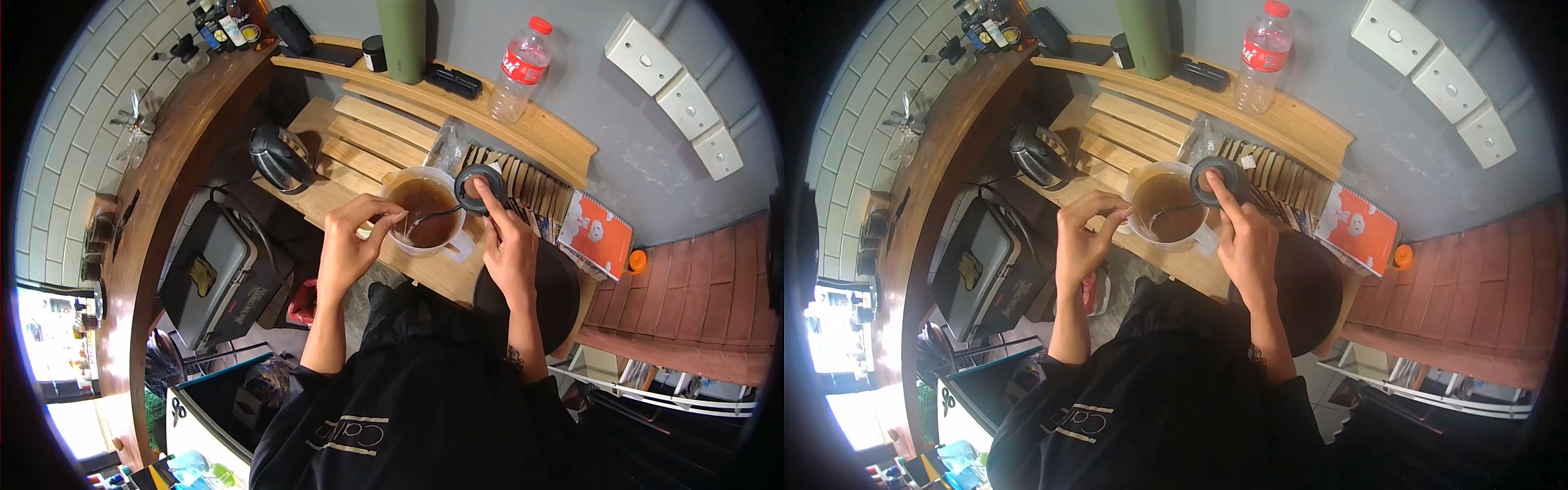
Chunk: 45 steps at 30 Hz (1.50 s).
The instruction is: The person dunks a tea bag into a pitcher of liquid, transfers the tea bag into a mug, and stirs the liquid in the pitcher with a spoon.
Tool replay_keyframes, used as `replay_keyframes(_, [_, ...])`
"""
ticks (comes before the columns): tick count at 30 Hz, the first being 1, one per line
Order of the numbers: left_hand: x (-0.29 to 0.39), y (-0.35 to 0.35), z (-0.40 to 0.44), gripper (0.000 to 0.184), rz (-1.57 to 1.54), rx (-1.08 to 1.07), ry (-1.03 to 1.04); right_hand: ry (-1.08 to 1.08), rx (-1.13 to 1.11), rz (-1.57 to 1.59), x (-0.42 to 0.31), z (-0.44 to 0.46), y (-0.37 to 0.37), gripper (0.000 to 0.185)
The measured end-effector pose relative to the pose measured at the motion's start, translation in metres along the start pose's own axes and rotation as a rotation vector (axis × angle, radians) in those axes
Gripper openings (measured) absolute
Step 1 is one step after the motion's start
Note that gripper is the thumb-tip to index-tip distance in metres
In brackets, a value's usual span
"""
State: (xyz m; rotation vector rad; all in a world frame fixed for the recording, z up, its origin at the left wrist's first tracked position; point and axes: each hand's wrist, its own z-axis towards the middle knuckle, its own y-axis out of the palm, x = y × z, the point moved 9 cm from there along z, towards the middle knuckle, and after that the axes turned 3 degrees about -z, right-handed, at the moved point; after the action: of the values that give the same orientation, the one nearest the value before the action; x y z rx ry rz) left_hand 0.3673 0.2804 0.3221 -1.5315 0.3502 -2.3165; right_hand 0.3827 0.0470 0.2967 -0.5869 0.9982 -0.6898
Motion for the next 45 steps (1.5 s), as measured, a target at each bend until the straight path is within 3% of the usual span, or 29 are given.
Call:
replay_keyframes(5, [0.021, -0.008, 0.003, 0.013, 0.027, 0.055, 0.122, -0.002, -0.001, 0.011, -0.001, 0.001, 0.0, 0.071])
replay_keyframes(8, [-0.005, 0.001, 0.002, 0.013, 0.012, 0.039, 0.03, 0.003, 0.005, 0.007, 0.0, 0.001, -0.001, 0.071])
replay_keyframes(12, [0.01, -0.001, -0.001, 0.014, -0.025, 0.089, 0.127, 0.005, 0.005, -0.01, 0.003, 0.0, 0.0, 0.07])
replay_keyframes(18, [-0.005, 0.002, 0.007, 0.014, 0.019, 0.047, 0.046, 0.009, -0.002, -0.01, 0.001, 0.0, -0.002, 0.07])
replay_keyframes(21, [0.013, 0.002, 0.004, 0.014, 0.028, 0.061, 0.158, 0.017, -0.001, -0.008, 0.002, 0.0, -0.002, 0.07])
replay_keyframes(25, [0.02, -0.002, 0.006, 0.014, -0.017, 0.07, 0.145, 0.018, -0.011, 0.002, 0.002, 0.001, -0.002, 0.07])
replay_keyframes(27, [0.003, 0.001, 0.008, 0.013, -0.002, 0.054, 0.021, 0.008, -0.008, 0.0, 0.002, 0.0, -0.001, 0.07])
replay_keyframes(33, [0.02, -0.008, 0.007, 0.013, -0.034, 0.117, 0.126, 0.003, -0.004, 0.004, 0.003, 0.0, 0.0, 0.07])
replay_keyframes(40, [0.002, 0.0, 0.013, 0.013, 0.033, 0.037, 0.057, 0.011, 0.005, 0.014, 0.005, -0.001, -0.002, 0.069])
replay_keyframes(45, [0.035, -0.007, 0.014, 0.013, 0.012, 0.082, 0.165, 0.003, 0.004, -0.007, 0.005, -0.001, -0.004, 0.069])
